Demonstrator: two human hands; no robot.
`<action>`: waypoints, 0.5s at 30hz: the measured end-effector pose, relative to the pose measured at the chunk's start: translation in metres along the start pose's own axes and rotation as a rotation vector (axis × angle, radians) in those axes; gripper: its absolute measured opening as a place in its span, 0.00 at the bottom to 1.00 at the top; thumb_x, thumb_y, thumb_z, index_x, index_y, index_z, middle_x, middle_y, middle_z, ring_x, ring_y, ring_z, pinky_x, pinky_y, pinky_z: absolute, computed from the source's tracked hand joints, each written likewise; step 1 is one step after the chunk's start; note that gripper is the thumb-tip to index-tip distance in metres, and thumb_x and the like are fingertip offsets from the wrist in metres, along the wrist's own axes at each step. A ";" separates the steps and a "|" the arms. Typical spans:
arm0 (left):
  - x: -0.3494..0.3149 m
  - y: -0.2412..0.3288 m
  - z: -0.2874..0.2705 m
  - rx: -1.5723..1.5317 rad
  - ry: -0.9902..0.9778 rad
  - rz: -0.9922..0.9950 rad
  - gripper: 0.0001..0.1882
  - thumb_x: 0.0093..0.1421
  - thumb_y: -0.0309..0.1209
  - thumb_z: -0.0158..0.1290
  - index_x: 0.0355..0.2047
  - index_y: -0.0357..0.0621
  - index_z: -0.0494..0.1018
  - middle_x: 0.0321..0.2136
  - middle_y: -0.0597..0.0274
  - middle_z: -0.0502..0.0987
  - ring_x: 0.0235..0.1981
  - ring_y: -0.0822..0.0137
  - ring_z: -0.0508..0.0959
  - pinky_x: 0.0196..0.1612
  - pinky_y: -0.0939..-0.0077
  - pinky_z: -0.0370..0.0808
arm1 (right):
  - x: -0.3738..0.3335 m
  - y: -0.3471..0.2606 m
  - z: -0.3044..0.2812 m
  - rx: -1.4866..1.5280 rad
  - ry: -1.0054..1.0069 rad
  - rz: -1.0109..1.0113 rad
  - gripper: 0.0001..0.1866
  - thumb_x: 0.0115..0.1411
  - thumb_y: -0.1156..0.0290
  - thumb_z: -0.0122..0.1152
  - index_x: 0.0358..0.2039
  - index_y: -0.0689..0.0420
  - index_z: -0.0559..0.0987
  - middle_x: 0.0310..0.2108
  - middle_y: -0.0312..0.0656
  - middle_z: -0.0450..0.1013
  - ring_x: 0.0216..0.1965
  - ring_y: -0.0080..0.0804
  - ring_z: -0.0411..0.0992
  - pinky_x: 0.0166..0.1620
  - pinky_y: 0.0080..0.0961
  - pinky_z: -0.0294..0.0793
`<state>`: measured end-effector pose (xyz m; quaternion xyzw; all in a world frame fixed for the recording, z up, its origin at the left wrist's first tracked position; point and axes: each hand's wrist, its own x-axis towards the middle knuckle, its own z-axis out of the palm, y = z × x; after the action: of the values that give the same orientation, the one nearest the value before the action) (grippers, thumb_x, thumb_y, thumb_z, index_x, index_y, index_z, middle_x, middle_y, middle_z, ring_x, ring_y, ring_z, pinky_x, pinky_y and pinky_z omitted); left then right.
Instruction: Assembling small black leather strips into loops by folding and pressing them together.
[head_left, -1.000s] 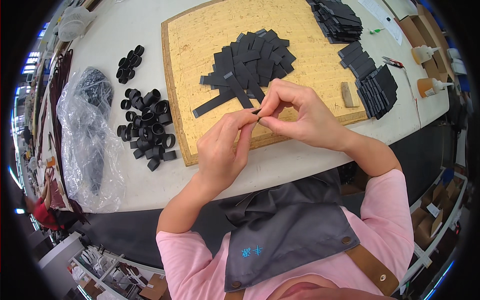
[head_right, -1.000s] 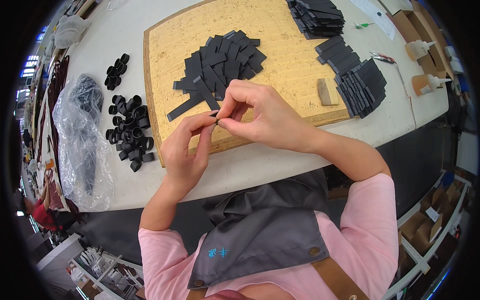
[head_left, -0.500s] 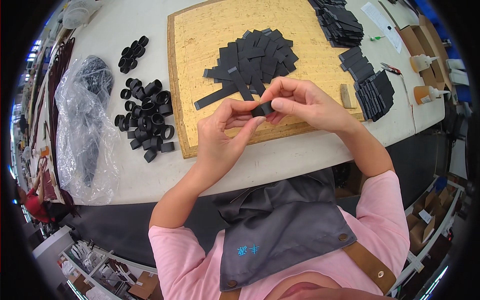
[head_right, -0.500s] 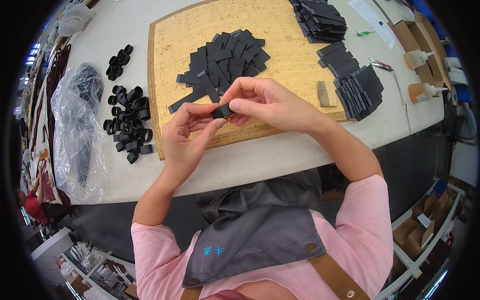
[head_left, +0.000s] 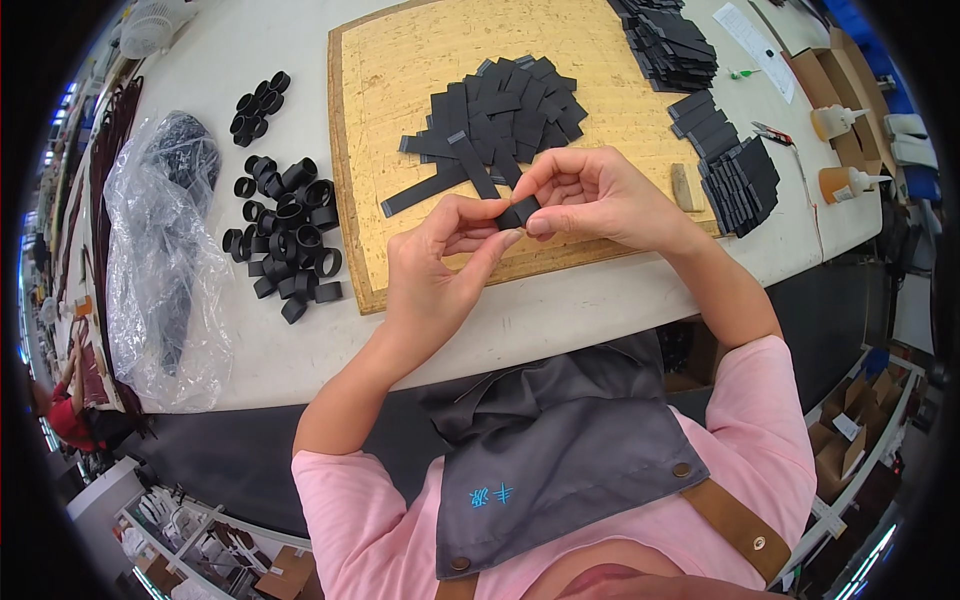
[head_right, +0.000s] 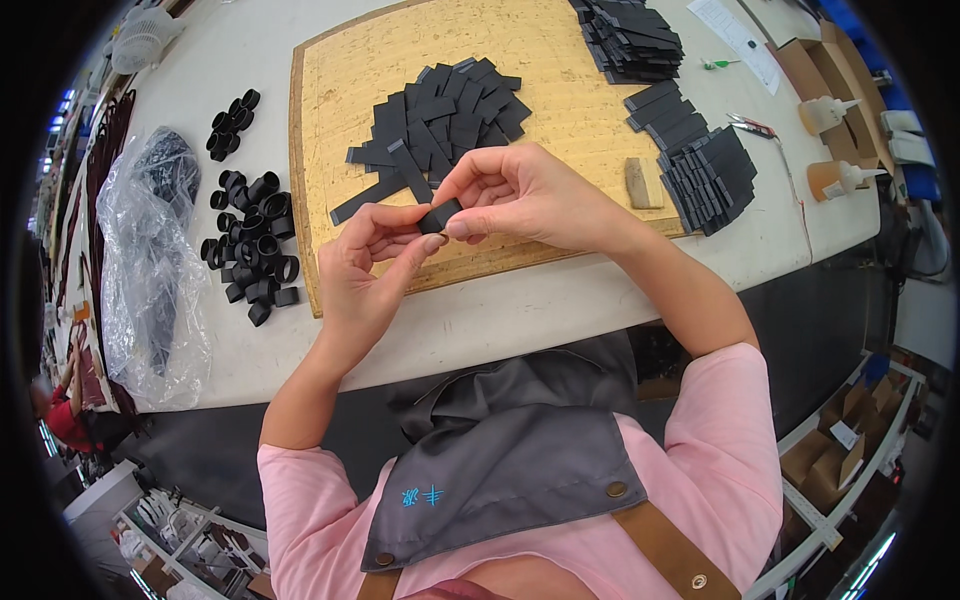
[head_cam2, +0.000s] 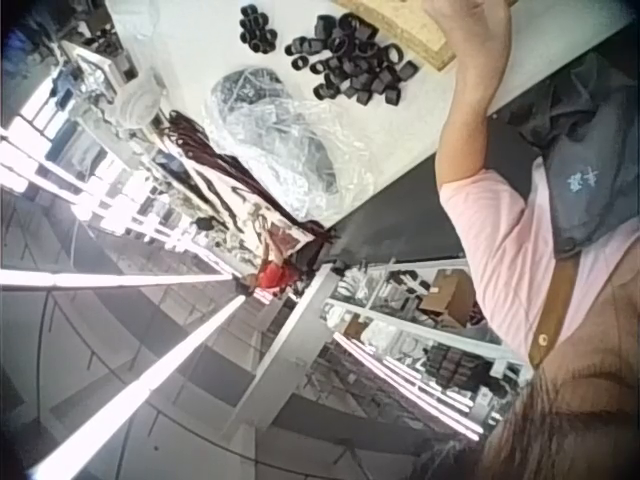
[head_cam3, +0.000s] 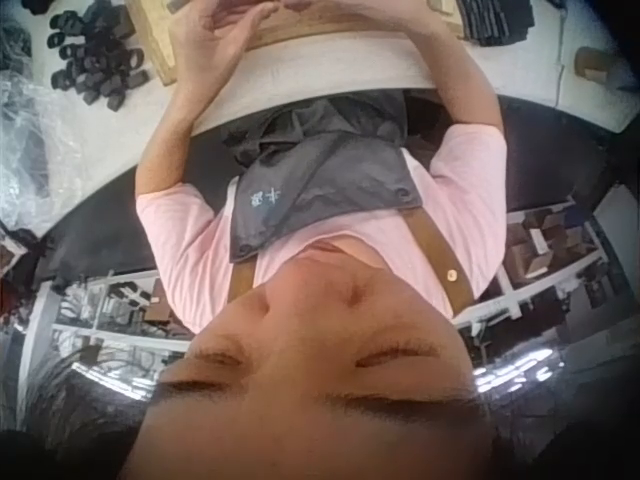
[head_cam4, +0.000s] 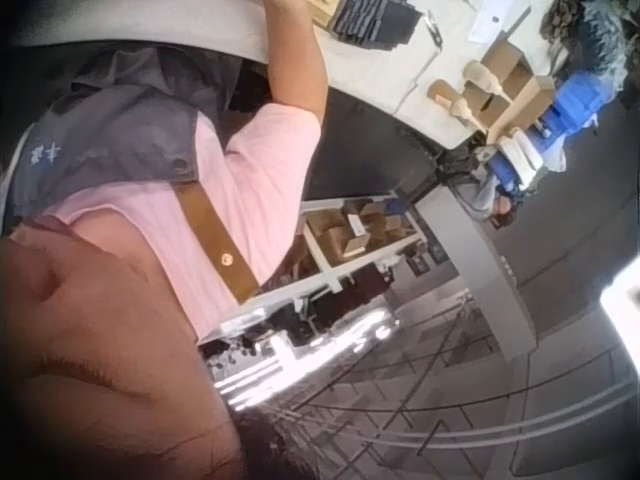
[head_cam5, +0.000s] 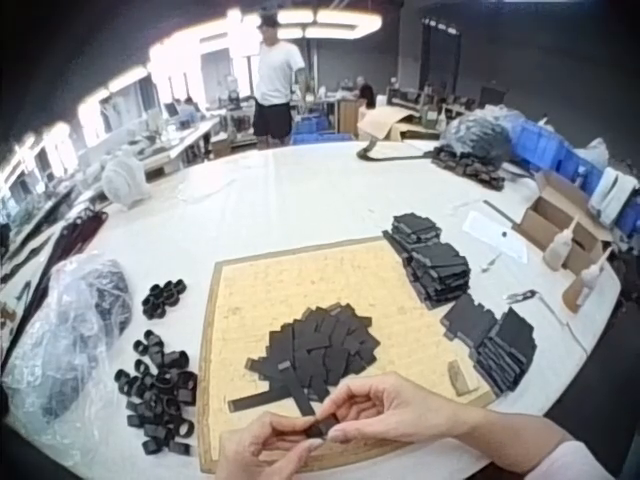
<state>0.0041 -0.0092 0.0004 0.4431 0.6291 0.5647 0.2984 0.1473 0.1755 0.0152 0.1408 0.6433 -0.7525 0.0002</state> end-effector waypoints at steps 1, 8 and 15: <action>0.000 -0.001 0.000 0.000 0.003 0.002 0.10 0.61 0.20 0.63 0.43 0.30 0.78 0.36 0.55 0.84 0.39 0.67 0.87 0.45 0.75 0.85 | 0.001 0.000 0.000 -0.012 0.002 -0.004 0.12 0.62 0.77 0.68 0.45 0.63 0.79 0.38 0.35 0.77 0.39 0.20 0.79 0.45 0.17 0.80; 0.000 -0.001 0.000 0.005 0.001 -0.003 0.11 0.61 0.20 0.63 0.43 0.30 0.78 0.36 0.55 0.84 0.38 0.67 0.87 0.45 0.75 0.85 | 0.002 0.002 -0.003 -0.030 -0.006 0.008 0.12 0.62 0.77 0.68 0.45 0.63 0.79 0.38 0.36 0.77 0.38 0.20 0.79 0.44 0.17 0.80; -0.001 -0.002 0.000 0.059 -0.007 0.010 0.10 0.61 0.20 0.63 0.43 0.30 0.78 0.35 0.55 0.84 0.39 0.67 0.87 0.44 0.75 0.85 | 0.002 0.004 -0.001 -0.030 -0.005 0.011 0.12 0.62 0.77 0.68 0.45 0.64 0.78 0.36 0.35 0.76 0.37 0.18 0.79 0.42 0.16 0.80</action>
<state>0.0037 -0.0101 -0.0017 0.4569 0.6421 0.5460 0.2845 0.1461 0.1764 0.0109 0.1422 0.6538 -0.7431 0.0080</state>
